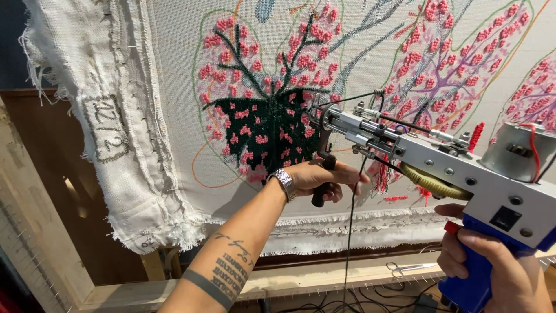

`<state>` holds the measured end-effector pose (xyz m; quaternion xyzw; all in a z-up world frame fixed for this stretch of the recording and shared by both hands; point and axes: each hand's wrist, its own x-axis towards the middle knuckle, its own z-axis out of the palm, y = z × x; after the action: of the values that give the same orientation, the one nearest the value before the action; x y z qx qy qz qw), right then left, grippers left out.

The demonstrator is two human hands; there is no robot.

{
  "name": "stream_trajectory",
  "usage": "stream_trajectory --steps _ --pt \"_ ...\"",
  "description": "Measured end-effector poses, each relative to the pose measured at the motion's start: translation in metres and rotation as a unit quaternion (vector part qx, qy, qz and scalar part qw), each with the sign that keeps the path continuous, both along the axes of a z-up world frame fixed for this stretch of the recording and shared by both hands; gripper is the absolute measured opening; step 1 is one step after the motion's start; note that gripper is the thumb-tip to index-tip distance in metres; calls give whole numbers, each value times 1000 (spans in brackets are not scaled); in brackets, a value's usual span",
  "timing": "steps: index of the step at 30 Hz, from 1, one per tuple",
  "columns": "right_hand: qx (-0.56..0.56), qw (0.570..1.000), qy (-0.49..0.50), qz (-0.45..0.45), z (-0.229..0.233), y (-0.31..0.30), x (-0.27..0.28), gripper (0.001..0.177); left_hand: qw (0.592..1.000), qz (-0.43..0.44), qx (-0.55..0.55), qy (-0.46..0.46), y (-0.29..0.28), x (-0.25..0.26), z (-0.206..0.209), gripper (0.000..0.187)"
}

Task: Using a tufting gun to create a patterned design on a stretched rug cloth.

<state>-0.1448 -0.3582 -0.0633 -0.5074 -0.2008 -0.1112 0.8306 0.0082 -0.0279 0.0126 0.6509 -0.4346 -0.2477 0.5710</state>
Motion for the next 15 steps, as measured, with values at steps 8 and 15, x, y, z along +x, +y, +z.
stream_trajectory --steps 8,15 --pt "-19 999 49 -13 10 15 -7 51 989 129 70 -30 -4 -10 4 37" --pt "-32 997 56 -42 17 34 -10 48 976 173 120 -53 3 -8 4 36"
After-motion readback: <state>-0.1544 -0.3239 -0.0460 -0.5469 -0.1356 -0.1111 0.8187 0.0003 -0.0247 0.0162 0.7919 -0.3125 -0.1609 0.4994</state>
